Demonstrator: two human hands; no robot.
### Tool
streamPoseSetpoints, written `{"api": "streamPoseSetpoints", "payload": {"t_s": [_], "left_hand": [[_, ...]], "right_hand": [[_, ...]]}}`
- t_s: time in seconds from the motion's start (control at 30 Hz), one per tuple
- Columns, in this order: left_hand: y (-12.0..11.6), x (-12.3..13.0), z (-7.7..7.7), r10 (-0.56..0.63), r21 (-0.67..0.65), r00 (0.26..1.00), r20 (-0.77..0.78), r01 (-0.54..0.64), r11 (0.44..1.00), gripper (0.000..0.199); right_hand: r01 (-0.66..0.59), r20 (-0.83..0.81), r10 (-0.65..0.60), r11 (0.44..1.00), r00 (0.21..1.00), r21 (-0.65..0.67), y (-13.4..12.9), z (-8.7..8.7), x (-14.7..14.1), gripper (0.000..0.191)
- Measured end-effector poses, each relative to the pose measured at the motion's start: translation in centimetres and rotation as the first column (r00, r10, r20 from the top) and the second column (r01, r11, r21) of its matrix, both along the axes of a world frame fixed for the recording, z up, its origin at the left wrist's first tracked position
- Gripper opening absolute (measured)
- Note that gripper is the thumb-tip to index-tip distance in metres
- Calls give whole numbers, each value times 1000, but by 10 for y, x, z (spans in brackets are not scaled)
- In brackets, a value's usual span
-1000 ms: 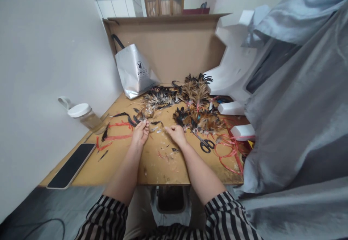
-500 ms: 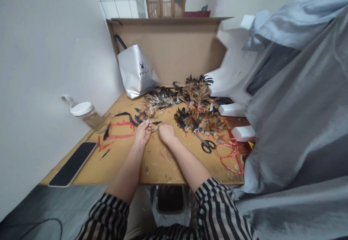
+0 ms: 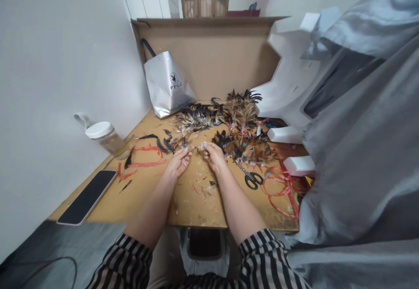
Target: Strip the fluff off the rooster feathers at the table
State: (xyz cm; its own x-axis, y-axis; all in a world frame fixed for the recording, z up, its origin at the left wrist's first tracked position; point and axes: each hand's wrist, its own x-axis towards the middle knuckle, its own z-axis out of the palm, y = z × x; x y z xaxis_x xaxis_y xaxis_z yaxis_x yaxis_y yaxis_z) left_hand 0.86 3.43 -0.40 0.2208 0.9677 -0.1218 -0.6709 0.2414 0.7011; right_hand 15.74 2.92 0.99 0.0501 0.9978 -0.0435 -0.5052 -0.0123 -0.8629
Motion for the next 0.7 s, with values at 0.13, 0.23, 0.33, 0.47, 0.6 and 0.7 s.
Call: {"api": "streamPoseSetpoints", "payload": {"t_s": [0.13,0.23,0.33,0.47,0.6,0.7], "left_hand": [[-2,4,-1,-61,-15,997,42,62,998,11],[-2,5,-2,-67,-28,996,57,68,997,9],[0,3,-3,-33,-9,999,26,33,999,9],[0,-2,0,-14,92,991,-134,27,995,9],[-4,-6,3,-96,165,917,-388,172,971,17],[-6,-8,3,-157,173,869,-470,265,949,19]], "right_hand": [[-53,-64,54,998,996,21,-6,2,-12,31],[-19,12,18,999,1000,30,-7,-1,-18,30],[2,150,-9,999,989,47,-6,-2,-15,31],[55,366,-84,995,927,89,-3,3,2,37],[-66,572,10,995,820,78,-5,11,21,40],[-267,653,208,964,728,-10,-9,15,29,37]]}}
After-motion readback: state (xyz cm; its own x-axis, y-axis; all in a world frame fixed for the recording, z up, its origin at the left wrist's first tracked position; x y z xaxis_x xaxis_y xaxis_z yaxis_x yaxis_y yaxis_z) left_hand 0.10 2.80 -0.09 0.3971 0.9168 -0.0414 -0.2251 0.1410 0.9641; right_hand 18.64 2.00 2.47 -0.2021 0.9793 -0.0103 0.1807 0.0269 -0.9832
